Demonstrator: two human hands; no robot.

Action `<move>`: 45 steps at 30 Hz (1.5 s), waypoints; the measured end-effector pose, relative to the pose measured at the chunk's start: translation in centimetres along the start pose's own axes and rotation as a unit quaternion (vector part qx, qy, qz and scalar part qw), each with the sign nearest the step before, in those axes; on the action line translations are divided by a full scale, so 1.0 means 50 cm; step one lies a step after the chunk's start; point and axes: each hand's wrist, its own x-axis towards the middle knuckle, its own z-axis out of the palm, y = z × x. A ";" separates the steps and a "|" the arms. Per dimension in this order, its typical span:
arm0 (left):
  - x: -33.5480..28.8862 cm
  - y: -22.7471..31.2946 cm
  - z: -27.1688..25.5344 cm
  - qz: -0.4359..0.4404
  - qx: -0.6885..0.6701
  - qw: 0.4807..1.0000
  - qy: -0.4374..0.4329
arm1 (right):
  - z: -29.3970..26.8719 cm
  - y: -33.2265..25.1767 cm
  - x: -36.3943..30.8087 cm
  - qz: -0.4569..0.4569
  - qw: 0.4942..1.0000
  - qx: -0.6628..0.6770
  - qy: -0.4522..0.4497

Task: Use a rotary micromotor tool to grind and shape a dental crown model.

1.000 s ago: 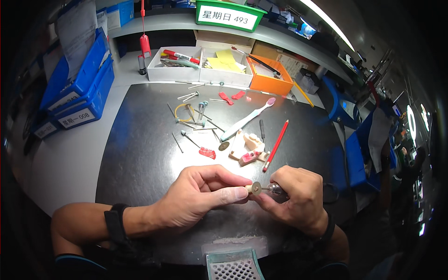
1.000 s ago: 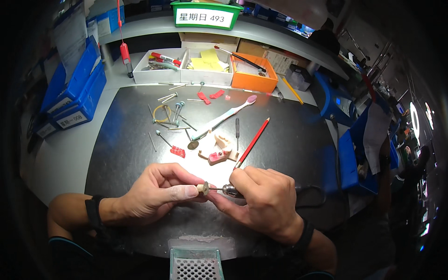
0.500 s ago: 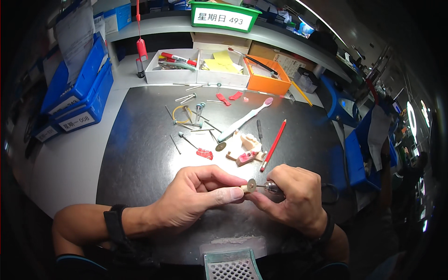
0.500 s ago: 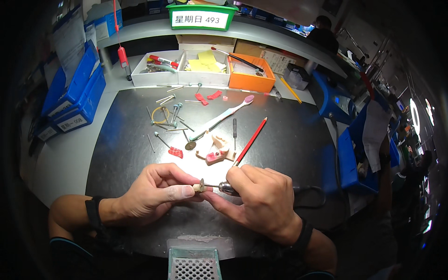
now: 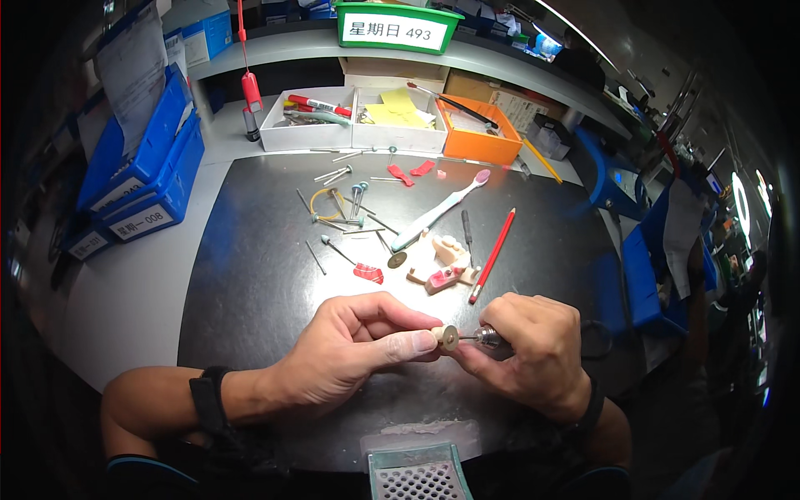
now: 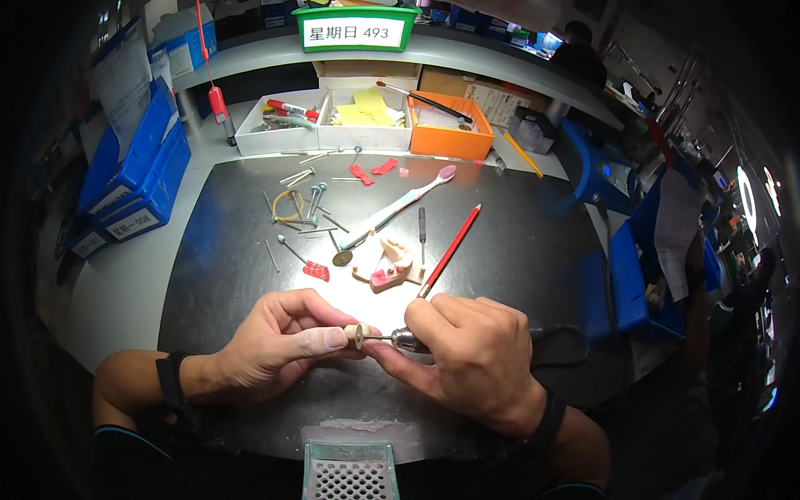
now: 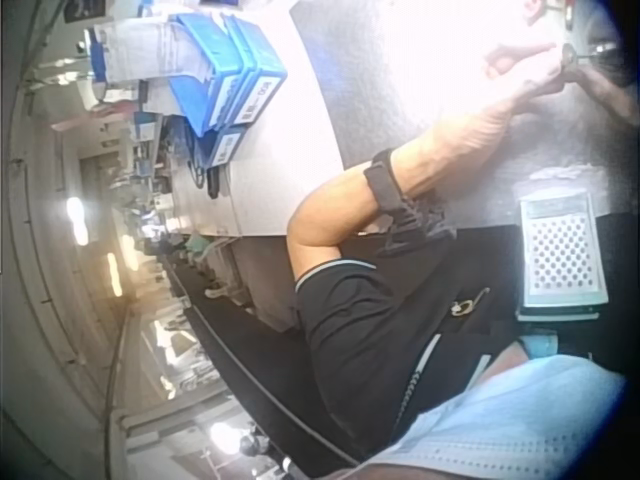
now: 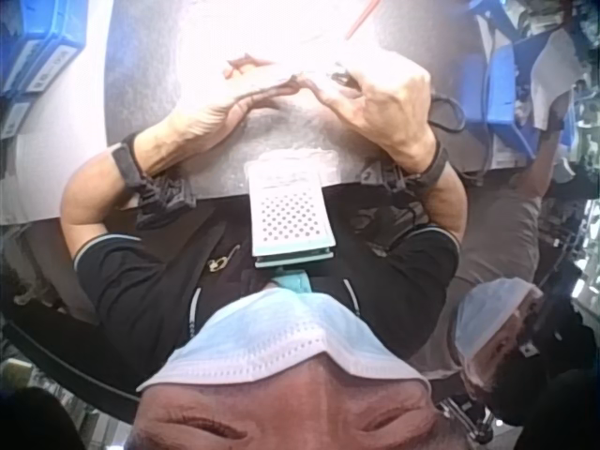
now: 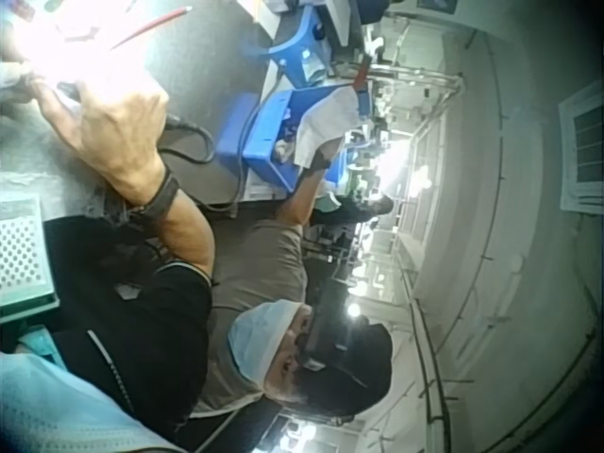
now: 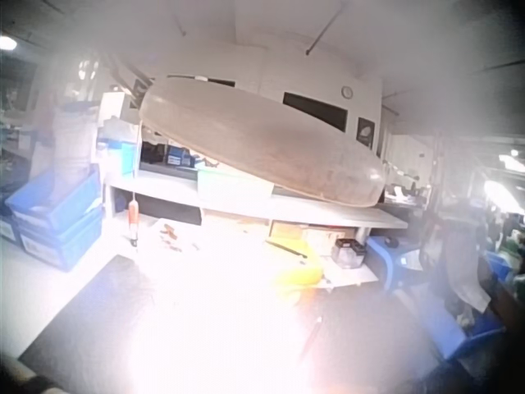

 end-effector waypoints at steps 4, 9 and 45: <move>-0.002 0.004 0.005 -0.013 0.004 1.000 0.015 | 0.000 0.001 0.000 -0.012 1.000 -0.006 0.014; -0.001 0.004 0.006 0.001 -0.021 1.000 0.002 | -0.006 0.003 0.001 0.007 1.000 0.000 0.028; 0.001 -0.001 0.009 0.021 -0.009 1.000 0.018 | -0.006 0.001 -0.004 0.020 0.999 0.003 0.026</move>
